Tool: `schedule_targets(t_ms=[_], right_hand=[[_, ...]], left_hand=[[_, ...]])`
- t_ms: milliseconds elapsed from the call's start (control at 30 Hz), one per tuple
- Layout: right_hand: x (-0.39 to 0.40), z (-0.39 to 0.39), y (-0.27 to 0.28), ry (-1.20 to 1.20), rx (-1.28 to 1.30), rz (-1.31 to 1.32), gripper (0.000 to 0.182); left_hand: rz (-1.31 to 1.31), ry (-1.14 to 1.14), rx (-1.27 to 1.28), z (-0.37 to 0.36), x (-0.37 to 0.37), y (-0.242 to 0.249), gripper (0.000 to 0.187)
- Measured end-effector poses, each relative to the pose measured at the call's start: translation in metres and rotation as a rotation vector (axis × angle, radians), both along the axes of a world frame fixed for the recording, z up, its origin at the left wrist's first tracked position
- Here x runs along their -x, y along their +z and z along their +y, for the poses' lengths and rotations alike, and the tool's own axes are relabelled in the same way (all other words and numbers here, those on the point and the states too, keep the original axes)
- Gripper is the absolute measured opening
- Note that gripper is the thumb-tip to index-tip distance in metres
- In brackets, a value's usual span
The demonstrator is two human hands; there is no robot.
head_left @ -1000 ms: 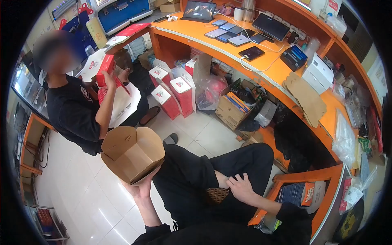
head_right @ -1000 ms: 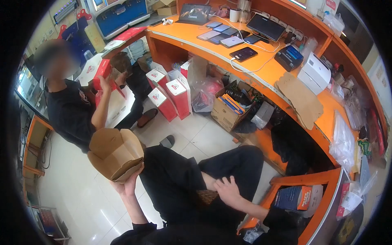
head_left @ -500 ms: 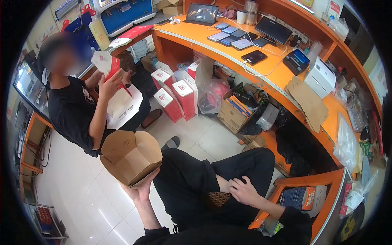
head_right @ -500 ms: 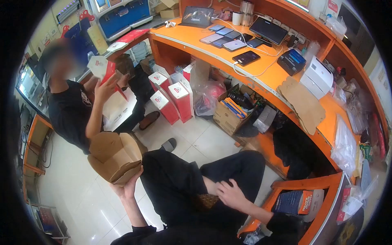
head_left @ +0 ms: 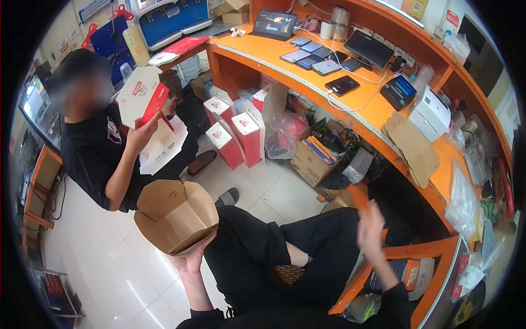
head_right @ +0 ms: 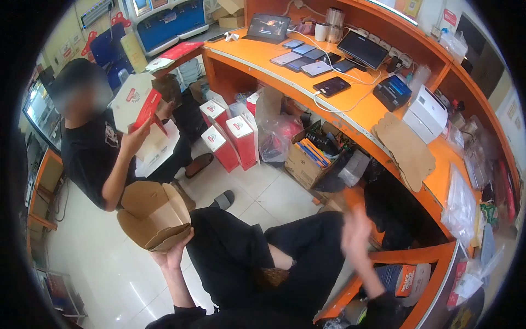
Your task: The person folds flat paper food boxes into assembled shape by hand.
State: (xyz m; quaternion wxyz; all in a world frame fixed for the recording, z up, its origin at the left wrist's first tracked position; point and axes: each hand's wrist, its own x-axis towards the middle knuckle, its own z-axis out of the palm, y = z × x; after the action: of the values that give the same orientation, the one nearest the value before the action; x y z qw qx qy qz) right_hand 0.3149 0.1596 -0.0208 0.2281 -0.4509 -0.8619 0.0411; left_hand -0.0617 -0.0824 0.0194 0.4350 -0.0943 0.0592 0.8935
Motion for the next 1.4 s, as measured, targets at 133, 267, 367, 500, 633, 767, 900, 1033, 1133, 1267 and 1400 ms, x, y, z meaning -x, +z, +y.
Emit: schedule_targets(t_ms=[133,267,367,500,633,767,900,1033,1133,1267,1400], right_hand=[[0.011,-0.14,-0.015,0.655,0.053,-0.458,0.044],[-0.032,-0.15,-0.064,0.858,0.117,-0.387,0.047],[-0.045,-0.082,-0.029,0.616,0.099,-0.47,0.054],[-0.059,0.011,-0.061,-0.367,-0.17,0.001,0.042],[0.073,-0.023,0.022,0.019,-0.049,0.289,0.045],[0.178,-0.122,-0.015,0.688,0.07,0.274,0.055],[0.187,-0.1,-0.067,0.77,0.014,0.04,0.055],[0.177,-0.036,-0.051,0.499,0.495,-0.438,0.049],[0.157,-0.008,-0.065,0.326,0.362,-0.276,0.038],[0.148,-0.019,-0.072,0.224,0.3,0.156,0.033],[0.154,-0.049,-0.062,0.248,0.284,0.386,0.043]], left_hand=[[-0.003,-0.023,0.02,0.011,-0.002,-0.002,0.073],[0.09,-0.056,0.0,0.017,0.0,-0.004,0.076],[-0.017,-0.05,0.036,0.022,0.002,-0.003,0.076],[0.038,-0.052,0.017,0.025,-0.005,-0.008,0.075],[0.04,-0.034,-0.029,0.021,-0.01,-0.005,0.074],[0.152,-0.044,-0.072,0.01,0.001,-0.013,0.074],[0.234,0.013,-0.046,-0.011,0.014,-0.003,0.073],[0.084,0.114,-0.066,-0.02,0.013,0.005,0.073],[0.225,0.047,0.003,-0.019,0.009,-0.014,0.073],[0.004,-0.013,-0.119,0.001,0.001,-0.008,0.074],[-0.058,-0.042,-0.129,0.015,0.001,-0.006,0.074]])
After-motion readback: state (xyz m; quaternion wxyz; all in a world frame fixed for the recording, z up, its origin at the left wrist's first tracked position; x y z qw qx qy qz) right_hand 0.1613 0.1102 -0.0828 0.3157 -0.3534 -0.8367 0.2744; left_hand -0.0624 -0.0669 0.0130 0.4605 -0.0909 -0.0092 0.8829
